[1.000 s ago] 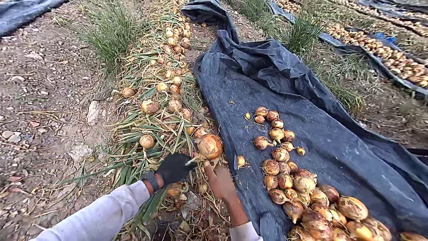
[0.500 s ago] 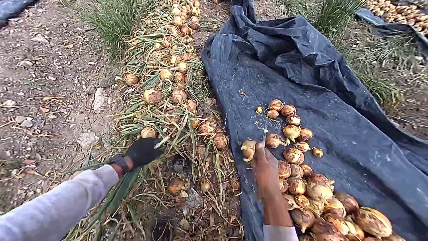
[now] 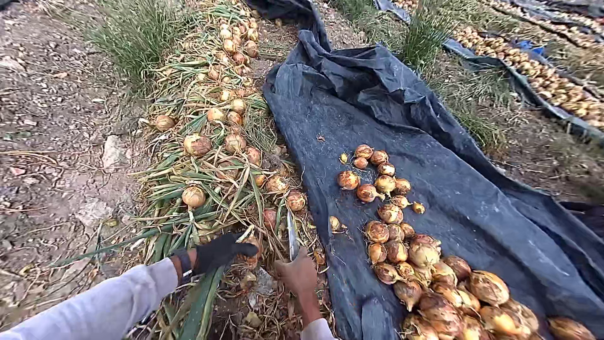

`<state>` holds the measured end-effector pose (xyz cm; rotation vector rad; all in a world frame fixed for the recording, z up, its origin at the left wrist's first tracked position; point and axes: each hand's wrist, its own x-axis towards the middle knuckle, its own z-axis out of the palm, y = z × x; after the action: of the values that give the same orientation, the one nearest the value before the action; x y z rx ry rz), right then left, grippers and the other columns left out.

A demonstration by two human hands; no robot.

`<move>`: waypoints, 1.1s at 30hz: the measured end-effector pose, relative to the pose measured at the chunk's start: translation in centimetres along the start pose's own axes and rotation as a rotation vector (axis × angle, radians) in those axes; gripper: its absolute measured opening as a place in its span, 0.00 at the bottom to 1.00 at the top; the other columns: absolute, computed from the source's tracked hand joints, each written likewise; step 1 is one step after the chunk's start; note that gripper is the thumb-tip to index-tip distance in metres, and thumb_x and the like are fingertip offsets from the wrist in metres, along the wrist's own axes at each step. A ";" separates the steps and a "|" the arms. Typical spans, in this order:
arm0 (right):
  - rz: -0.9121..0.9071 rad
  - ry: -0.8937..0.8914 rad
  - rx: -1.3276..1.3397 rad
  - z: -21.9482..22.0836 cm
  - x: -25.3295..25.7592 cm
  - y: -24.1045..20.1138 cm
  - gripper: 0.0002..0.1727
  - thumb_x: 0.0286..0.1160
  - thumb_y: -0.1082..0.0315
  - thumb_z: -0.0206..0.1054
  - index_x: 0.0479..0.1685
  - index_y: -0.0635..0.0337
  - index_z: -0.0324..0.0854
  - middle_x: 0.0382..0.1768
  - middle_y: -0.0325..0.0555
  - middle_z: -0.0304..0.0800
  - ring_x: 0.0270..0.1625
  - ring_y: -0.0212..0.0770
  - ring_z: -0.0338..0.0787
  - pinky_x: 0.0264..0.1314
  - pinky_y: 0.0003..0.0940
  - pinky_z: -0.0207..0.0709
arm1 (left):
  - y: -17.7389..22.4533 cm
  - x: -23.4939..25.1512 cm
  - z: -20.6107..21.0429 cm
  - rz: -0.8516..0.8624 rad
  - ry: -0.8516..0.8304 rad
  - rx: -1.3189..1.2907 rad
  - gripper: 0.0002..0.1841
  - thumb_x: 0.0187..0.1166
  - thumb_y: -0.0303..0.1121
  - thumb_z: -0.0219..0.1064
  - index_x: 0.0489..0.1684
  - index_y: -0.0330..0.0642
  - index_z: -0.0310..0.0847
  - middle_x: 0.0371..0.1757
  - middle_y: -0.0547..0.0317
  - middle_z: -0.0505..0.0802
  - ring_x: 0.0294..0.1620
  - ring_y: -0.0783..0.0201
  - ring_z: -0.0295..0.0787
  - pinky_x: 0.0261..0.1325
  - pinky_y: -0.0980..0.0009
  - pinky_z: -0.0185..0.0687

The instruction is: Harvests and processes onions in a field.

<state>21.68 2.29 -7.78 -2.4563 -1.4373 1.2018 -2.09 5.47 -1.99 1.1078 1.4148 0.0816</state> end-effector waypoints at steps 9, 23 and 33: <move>-0.048 0.352 1.015 -14.2 1.6 -0.5 0.36 0.89 0.33 0.41 0.77 0.52 0.66 0.39 0.46 0.91 0.15 0.35 0.74 0.15 0.32 0.68 | 2.6 -2.1 1.0 0.010 -0.167 -0.656 0.23 0.83 0.65 0.58 0.44 0.54 0.77 0.19 0.67 0.75 0.13 0.72 0.68 0.17 0.76 0.70; -0.512 0.094 0.890 -2.4 -9.1 0.4 0.35 0.86 0.34 0.43 0.41 0.58 0.81 0.13 0.34 0.66 0.13 0.33 0.67 0.16 0.34 0.67 | 3.3 -5.9 6.0 0.345 -0.290 -0.742 0.15 0.67 0.46 0.79 0.43 0.55 0.80 0.18 0.68 0.78 0.13 0.73 0.71 0.18 0.76 0.71; -0.157 -0.307 0.273 -0.6 -5.1 1.2 0.52 0.63 0.22 0.65 0.77 0.58 0.78 0.56 0.58 0.91 0.59 0.54 0.90 0.64 0.62 0.80 | 6.7 -5.4 0.4 0.412 0.342 0.192 0.33 0.63 0.65 0.79 0.64 0.60 0.85 0.51 0.71 0.94 0.49 0.72 0.91 0.57 0.63 0.88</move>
<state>21.53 -2.06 -4.81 -2.0095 -1.3868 1.6676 0.61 5.44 6.18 1.5908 1.4936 0.4557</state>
